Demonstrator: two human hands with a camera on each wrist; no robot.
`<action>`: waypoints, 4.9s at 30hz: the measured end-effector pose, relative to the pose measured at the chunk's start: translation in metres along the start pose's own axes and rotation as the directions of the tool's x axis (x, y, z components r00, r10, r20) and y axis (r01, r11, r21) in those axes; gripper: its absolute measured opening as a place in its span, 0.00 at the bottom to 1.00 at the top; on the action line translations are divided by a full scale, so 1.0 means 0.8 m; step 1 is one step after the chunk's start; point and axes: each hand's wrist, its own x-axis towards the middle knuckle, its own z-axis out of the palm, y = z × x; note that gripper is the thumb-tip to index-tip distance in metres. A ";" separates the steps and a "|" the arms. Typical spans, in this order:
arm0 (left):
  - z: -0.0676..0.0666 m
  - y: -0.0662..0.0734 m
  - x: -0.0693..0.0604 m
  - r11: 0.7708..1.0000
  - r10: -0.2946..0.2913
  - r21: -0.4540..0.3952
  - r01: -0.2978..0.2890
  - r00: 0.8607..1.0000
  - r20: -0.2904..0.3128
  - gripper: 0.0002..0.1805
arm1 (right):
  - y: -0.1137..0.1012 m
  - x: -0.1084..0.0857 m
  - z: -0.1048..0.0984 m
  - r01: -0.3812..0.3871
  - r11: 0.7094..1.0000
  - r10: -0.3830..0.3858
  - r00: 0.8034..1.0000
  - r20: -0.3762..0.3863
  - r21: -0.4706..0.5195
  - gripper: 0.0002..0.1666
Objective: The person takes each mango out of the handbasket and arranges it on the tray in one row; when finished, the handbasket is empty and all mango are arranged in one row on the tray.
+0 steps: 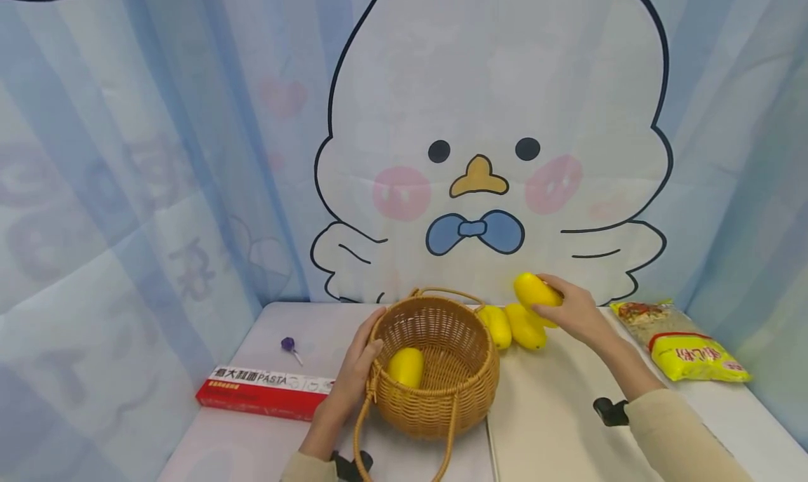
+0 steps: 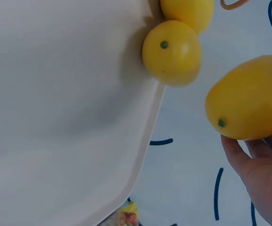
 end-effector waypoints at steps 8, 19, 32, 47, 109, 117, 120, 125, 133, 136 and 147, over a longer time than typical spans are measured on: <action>0.000 0.000 -0.001 1.000 0.006 0.004 -0.006 1.000 -0.008 0.29 | 0.026 -0.003 0.000 -0.106 0.994 0.106 0.994 -0.008 -0.020 0.45; 0.002 0.001 0.000 1.000 -0.020 0.007 0.020 1.000 -0.011 0.29 | 0.069 -0.012 0.017 -0.252 0.965 0.254 0.967 0.019 -0.066 0.46; 0.003 0.002 0.001 1.000 -0.002 0.002 0.003 1.000 -0.014 0.29 | 0.091 -0.015 0.032 -0.253 0.967 0.252 0.967 -0.041 -0.035 0.40; 0.003 0.000 0.000 1.000 -0.004 0.004 0.004 1.000 -0.015 0.29 | 0.092 -0.026 0.036 -0.292 0.955 0.293 0.956 0.015 -0.043 0.47; 0.001 0.000 0.000 1.000 -0.011 -0.013 0.010 1.000 -0.012 0.29 | -0.099 -0.037 0.027 0.223 0.972 -0.227 0.972 -0.062 -0.074 0.34; 0.002 -0.001 0.001 1.000 0.001 -0.008 -0.001 1.000 -0.017 0.29 | -0.133 -0.038 0.046 0.322 0.946 -0.322 0.947 -0.012 -0.042 0.35; 0.003 0.000 0.002 1.000 0.012 -0.009 -0.012 1.000 -0.016 0.29 | -0.142 -0.038 0.055 0.345 0.938 -0.345 0.939 0.015 -0.035 0.34; 0.004 0.000 0.002 1.000 0.004 -0.011 -0.004 1.000 -0.019 0.29 | -0.155 -0.037 0.070 0.378 0.925 -0.377 0.925 0.045 -0.021 0.35; 0.003 0.001 0.002 1.000 -0.006 -0.004 0.006 1.000 -0.014 0.29 | -0.169 -0.032 0.093 0.368 0.928 -0.355 0.921 0.162 -0.055 0.36; 0.003 0.001 0.001 1.000 0.002 -0.004 -0.002 1.000 -0.012 0.29 | -0.172 -0.031 0.103 0.358 0.933 -0.340 0.916 0.214 -0.049 0.37; 0.000 -0.001 0.002 1.000 0.021 -0.014 -0.021 1.000 -0.015 0.28 | -0.191 -0.029 0.128 0.414 0.910 -0.375 0.844 0.383 -0.019 0.36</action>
